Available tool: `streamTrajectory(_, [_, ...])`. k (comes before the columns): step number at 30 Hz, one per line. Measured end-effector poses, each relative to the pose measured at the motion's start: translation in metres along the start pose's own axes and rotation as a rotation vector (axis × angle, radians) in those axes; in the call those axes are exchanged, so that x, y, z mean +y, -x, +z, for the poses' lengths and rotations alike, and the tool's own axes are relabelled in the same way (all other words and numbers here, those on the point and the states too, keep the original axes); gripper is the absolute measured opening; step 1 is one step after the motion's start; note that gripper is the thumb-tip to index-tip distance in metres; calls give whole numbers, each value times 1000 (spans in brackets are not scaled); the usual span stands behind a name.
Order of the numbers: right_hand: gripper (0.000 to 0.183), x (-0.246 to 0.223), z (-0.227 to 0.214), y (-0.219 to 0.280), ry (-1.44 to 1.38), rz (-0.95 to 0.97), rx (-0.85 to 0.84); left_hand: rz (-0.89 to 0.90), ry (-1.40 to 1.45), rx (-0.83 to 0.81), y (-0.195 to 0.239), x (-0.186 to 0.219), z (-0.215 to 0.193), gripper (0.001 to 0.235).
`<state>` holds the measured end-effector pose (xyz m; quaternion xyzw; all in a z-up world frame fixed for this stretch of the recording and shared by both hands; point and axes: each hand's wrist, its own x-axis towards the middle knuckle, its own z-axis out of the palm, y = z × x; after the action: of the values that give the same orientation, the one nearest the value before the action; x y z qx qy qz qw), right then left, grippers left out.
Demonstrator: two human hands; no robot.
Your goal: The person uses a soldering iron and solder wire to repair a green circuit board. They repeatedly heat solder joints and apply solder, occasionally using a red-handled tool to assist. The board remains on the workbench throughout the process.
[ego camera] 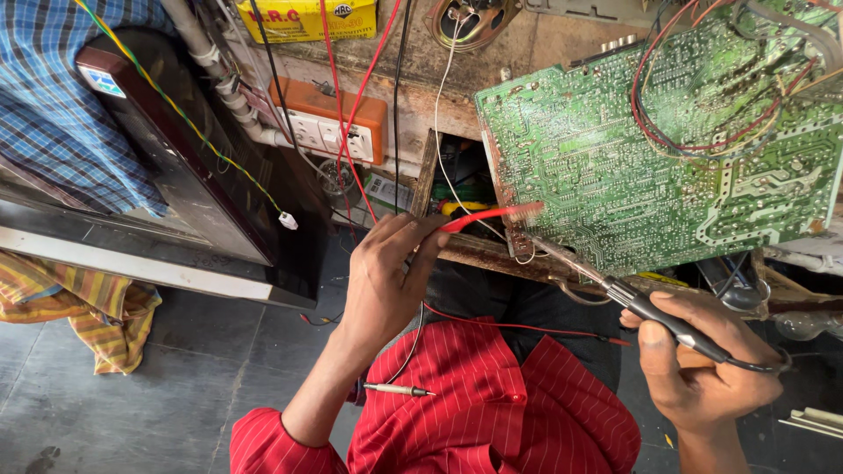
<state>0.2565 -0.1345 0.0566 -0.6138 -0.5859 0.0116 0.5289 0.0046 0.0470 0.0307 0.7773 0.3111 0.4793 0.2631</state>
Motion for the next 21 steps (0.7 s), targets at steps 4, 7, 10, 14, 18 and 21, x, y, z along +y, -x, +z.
streamTrajectory(4, [24,2,-1,3,7,6,4,-73,66,-5,2,1,-1,16])
streamTrajectory(7, [24,3,-3,4,18,-7,0,-117,98,-20,2,2,-2,13])
streamTrajectory(10, [24,3,-2,3,10,5,7,-94,101,6,1,2,0,11])
streamTrajectory(14, [23,1,-1,0,16,13,0,-126,106,28,0,1,3,10])
streamTrajectory(18, [23,1,-1,-2,22,1,-14,-203,95,-26,-1,2,4,11])
streamTrajectory(21, [23,1,-1,-2,34,13,-7,-178,83,-6,-2,3,5,10])
